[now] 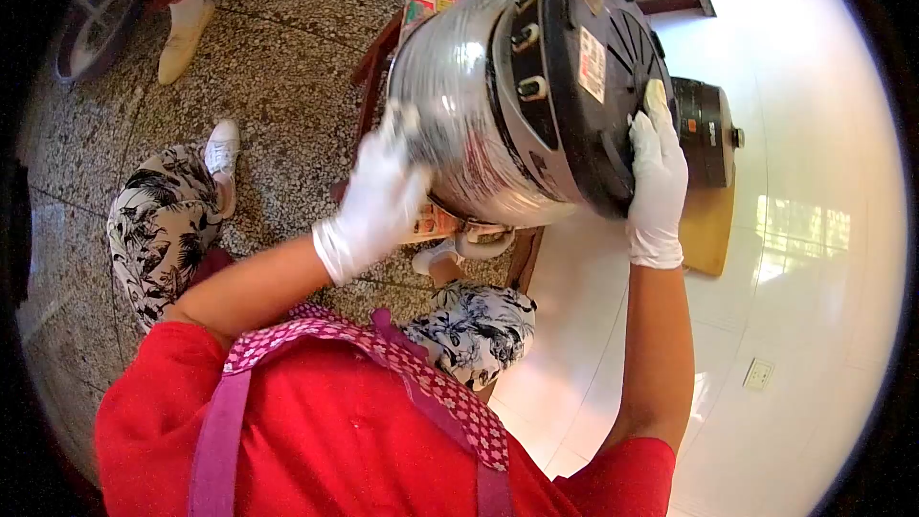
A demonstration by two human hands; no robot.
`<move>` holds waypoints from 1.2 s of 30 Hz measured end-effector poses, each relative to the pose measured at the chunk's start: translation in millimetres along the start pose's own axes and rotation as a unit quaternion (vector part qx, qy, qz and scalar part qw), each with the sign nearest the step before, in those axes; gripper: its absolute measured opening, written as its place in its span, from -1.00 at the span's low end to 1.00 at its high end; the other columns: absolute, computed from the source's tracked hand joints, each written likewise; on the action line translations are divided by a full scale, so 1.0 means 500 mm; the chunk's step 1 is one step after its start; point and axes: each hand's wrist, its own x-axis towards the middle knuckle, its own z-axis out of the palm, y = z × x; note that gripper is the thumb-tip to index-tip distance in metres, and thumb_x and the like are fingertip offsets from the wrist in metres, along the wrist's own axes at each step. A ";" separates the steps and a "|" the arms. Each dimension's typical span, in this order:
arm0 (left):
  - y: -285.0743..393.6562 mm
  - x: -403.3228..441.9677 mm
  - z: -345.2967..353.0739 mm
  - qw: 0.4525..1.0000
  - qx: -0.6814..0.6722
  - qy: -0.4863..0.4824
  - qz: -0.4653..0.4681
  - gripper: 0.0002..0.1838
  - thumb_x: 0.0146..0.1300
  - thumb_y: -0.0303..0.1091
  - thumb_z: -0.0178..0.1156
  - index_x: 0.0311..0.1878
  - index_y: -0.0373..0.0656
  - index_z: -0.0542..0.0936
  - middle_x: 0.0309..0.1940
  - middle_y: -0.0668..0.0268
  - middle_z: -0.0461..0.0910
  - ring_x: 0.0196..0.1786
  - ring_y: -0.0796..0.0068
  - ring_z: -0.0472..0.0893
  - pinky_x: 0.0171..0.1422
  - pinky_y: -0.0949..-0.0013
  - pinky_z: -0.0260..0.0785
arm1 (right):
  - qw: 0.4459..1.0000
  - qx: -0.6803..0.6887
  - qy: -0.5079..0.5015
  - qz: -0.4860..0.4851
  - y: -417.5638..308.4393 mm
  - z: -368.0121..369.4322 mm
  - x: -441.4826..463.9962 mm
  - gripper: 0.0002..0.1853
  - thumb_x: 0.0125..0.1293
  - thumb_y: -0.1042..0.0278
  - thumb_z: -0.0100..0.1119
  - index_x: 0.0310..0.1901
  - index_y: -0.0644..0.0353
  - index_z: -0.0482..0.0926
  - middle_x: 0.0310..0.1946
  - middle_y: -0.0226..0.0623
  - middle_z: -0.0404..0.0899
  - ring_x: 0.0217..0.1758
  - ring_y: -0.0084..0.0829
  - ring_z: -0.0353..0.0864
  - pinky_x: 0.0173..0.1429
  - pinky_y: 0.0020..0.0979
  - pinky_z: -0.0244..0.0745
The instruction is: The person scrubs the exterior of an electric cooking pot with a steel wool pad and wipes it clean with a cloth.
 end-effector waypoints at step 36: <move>-0.182 0.320 0.002 0.981 -0.088 -0.174 -0.003 -0.49 0.26 -0.57 -0.13 0.27 -0.10 0.48 0.09 -0.01 0.59 0.10 0.00 0.60 0.19 0.22 0.42 | 0.998 0.046 0.003 0.046 -0.025 0.011 -0.018 -0.52 0.50 0.42 -0.12 0.39 0.42 0.28 0.42 -0.21 0.29 0.42 -0.43 0.27 0.49 -0.40 0.09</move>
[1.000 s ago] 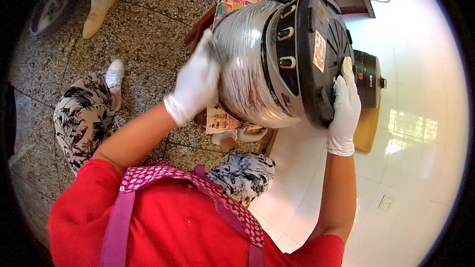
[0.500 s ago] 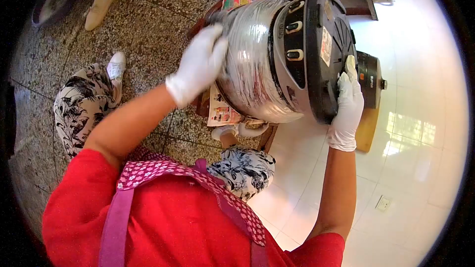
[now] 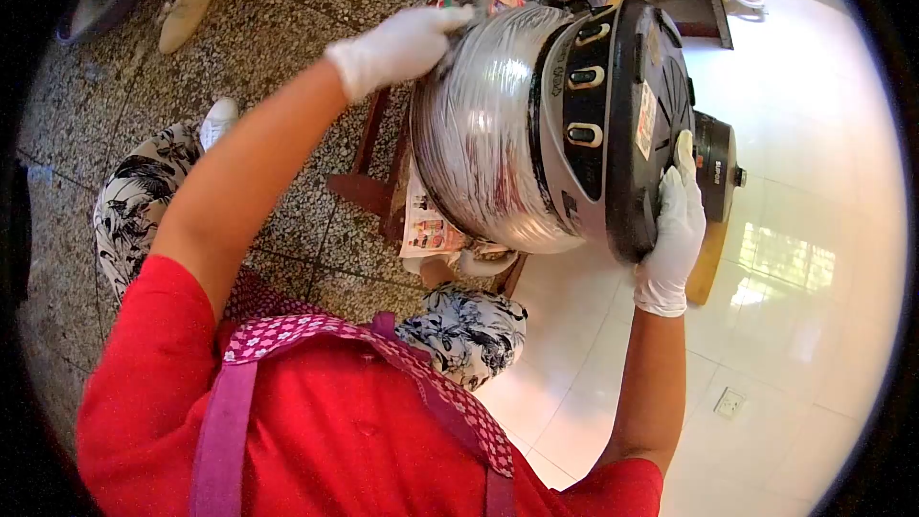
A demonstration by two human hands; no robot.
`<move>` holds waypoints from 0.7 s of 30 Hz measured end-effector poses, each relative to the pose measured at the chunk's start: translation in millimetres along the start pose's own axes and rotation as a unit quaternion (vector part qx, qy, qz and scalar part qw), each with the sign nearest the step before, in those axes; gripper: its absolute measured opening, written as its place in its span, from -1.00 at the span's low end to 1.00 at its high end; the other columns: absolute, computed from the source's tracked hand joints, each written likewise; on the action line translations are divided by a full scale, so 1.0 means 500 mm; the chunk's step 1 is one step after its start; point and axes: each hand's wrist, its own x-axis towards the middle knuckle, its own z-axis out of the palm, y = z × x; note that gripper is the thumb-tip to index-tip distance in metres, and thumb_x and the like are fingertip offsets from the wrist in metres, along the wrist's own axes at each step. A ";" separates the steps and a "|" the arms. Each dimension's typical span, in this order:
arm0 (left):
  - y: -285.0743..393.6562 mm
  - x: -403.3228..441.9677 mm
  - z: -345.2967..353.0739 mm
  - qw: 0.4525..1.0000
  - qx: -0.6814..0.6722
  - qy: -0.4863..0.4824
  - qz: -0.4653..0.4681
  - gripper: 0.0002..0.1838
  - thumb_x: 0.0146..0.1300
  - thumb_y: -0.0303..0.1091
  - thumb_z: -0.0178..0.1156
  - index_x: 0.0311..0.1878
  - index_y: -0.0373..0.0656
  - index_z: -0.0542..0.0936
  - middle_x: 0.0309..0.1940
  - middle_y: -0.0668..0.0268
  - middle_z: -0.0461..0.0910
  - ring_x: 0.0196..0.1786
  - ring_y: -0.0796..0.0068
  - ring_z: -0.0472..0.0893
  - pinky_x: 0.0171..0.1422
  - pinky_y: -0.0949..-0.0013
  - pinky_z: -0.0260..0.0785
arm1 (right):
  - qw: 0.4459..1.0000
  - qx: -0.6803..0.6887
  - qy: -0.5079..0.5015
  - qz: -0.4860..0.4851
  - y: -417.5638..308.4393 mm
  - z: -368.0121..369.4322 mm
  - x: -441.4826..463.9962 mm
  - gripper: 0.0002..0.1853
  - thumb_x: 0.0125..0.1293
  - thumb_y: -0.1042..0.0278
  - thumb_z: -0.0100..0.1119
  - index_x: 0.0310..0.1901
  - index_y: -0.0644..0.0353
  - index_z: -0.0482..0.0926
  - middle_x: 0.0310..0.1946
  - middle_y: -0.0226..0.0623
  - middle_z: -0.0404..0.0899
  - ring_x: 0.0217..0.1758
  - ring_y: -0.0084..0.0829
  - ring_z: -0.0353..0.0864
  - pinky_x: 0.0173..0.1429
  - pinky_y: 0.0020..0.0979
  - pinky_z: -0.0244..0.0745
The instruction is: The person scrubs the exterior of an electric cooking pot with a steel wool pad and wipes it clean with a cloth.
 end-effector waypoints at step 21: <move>0.153 -0.182 -0.017 0.995 -0.100 -0.028 0.003 -0.23 0.20 -0.54 0.16 0.47 -0.42 0.09 0.32 -0.03 0.38 0.39 0.22 0.36 0.46 0.29 0.20 | 0.992 -0.036 0.030 -0.121 0.032 0.004 0.039 -0.52 0.43 0.24 0.03 0.27 0.40 0.45 0.15 -0.23 0.58 0.13 -0.47 0.53 0.27 -0.48 0.35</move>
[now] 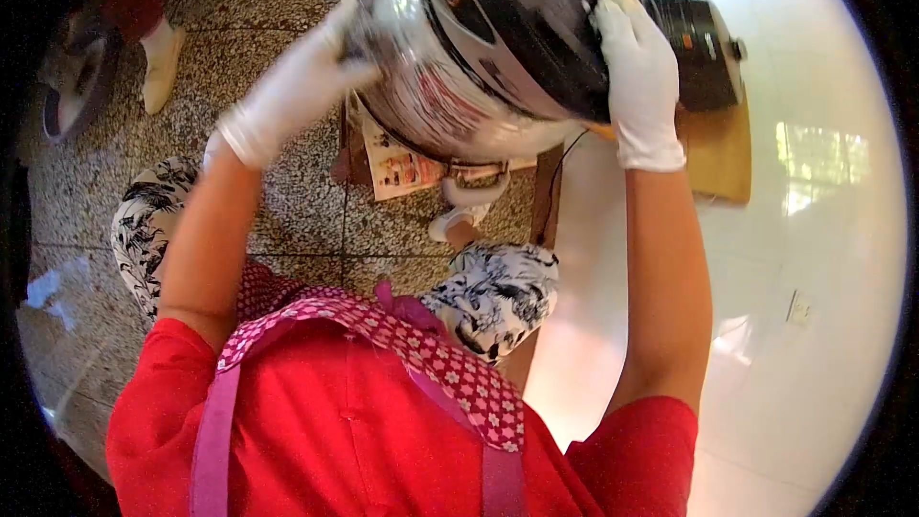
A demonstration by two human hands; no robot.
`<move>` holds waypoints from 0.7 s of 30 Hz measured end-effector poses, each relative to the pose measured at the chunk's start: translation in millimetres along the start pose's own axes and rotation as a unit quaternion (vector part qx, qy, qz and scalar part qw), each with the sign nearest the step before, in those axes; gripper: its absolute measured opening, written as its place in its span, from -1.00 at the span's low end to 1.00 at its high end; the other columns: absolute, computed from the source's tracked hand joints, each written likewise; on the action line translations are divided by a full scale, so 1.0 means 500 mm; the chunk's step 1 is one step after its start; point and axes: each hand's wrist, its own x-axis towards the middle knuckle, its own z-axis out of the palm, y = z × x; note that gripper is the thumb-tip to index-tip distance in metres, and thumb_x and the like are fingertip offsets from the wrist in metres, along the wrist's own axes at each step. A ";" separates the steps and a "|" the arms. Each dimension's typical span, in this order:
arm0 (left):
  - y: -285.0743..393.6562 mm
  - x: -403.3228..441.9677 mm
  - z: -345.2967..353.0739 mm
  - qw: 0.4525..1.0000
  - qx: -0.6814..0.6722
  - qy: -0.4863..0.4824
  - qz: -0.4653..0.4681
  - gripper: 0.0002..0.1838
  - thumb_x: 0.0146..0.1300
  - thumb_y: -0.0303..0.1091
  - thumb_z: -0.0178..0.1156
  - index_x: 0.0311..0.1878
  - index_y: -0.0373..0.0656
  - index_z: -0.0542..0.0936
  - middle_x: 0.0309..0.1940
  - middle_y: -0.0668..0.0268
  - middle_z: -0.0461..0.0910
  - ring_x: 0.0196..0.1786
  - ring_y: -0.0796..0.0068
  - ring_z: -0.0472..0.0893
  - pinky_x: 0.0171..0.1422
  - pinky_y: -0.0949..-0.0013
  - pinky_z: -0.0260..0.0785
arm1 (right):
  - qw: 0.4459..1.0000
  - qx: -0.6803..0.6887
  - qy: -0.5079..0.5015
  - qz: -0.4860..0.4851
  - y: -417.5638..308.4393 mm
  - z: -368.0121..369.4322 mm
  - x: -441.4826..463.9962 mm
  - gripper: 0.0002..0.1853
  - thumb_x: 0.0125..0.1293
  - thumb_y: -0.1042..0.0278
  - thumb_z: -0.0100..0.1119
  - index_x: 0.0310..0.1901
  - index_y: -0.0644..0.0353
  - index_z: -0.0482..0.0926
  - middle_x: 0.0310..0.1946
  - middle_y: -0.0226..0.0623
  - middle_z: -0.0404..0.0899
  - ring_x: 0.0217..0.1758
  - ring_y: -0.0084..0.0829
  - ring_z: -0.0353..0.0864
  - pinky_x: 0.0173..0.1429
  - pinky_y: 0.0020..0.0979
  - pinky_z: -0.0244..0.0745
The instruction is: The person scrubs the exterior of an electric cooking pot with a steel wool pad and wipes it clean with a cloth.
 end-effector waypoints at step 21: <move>0.012 -0.069 0.099 0.791 0.519 -0.004 0.323 -0.52 -0.03 -0.38 0.25 0.07 0.14 0.62 0.20 0.31 0.52 -0.14 0.33 0.53 0.01 0.22 0.34 | 0.873 -0.361 0.129 -0.300 0.040 0.033 0.025 -0.70 0.36 0.24 0.01 -0.08 0.24 0.63 -0.12 -0.18 0.68 -0.05 -0.21 0.65 0.03 -0.27 0.54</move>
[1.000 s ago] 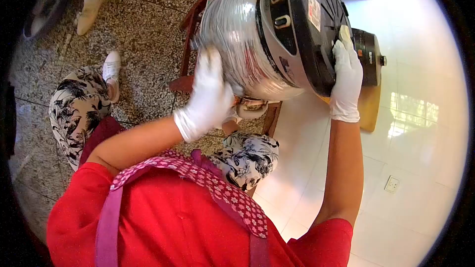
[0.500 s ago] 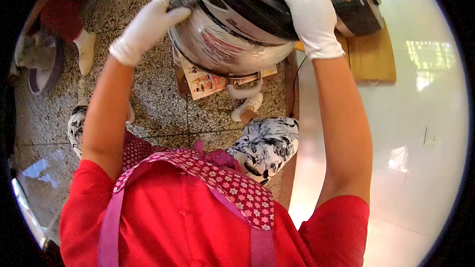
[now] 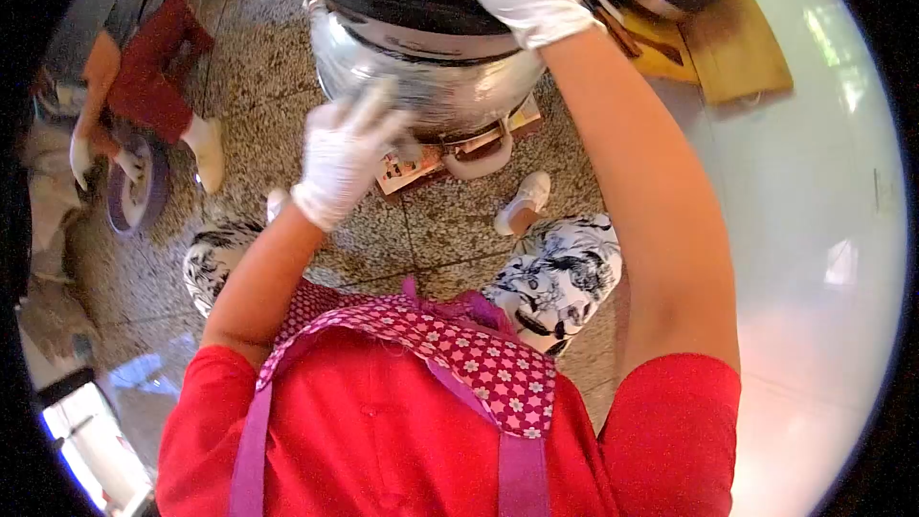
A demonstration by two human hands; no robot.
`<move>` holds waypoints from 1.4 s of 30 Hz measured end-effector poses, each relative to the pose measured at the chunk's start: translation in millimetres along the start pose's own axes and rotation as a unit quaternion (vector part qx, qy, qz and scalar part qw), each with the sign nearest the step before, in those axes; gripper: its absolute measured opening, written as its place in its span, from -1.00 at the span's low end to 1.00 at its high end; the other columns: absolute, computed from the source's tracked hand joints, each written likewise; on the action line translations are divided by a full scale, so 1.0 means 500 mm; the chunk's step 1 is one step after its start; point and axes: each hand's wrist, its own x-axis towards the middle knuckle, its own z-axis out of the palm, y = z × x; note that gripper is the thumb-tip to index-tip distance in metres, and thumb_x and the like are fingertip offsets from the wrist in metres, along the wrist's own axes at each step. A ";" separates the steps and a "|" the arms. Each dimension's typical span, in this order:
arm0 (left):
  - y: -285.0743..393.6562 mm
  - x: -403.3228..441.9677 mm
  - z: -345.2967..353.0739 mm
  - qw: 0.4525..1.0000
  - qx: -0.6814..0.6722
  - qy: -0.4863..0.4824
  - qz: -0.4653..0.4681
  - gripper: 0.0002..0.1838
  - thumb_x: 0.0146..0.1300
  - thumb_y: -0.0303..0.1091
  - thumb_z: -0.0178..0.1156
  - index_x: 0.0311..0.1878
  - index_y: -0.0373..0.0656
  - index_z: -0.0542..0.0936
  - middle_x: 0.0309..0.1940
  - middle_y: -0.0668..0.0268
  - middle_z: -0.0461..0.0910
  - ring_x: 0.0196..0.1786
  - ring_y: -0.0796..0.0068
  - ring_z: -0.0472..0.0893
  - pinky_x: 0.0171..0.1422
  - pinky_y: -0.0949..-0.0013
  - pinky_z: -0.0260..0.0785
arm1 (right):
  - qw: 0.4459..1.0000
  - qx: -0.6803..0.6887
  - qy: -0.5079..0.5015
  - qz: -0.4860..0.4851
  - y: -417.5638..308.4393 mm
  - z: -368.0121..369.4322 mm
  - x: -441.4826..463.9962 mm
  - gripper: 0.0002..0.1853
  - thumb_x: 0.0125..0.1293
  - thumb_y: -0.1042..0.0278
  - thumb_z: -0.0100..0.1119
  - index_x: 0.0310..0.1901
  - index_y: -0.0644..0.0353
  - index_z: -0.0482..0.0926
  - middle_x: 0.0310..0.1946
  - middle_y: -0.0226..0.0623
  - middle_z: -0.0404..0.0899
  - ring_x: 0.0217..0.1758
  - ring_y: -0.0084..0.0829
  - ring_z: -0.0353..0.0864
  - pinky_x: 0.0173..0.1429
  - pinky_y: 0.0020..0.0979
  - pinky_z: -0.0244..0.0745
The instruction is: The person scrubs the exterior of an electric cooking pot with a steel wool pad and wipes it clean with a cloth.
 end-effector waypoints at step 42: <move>0.120 0.159 0.006 0.881 0.152 -0.281 0.350 -0.56 0.20 -0.28 0.12 0.16 -0.13 0.57 0.21 0.35 0.51 0.41 0.42 0.30 0.60 0.15 -0.11 | 0.953 0.116 -0.119 0.254 -0.046 -0.092 0.012 -0.65 0.25 0.21 -0.06 -0.32 0.17 0.75 -0.26 -0.03 0.72 -0.12 -0.14 0.74 -0.02 -0.17 0.49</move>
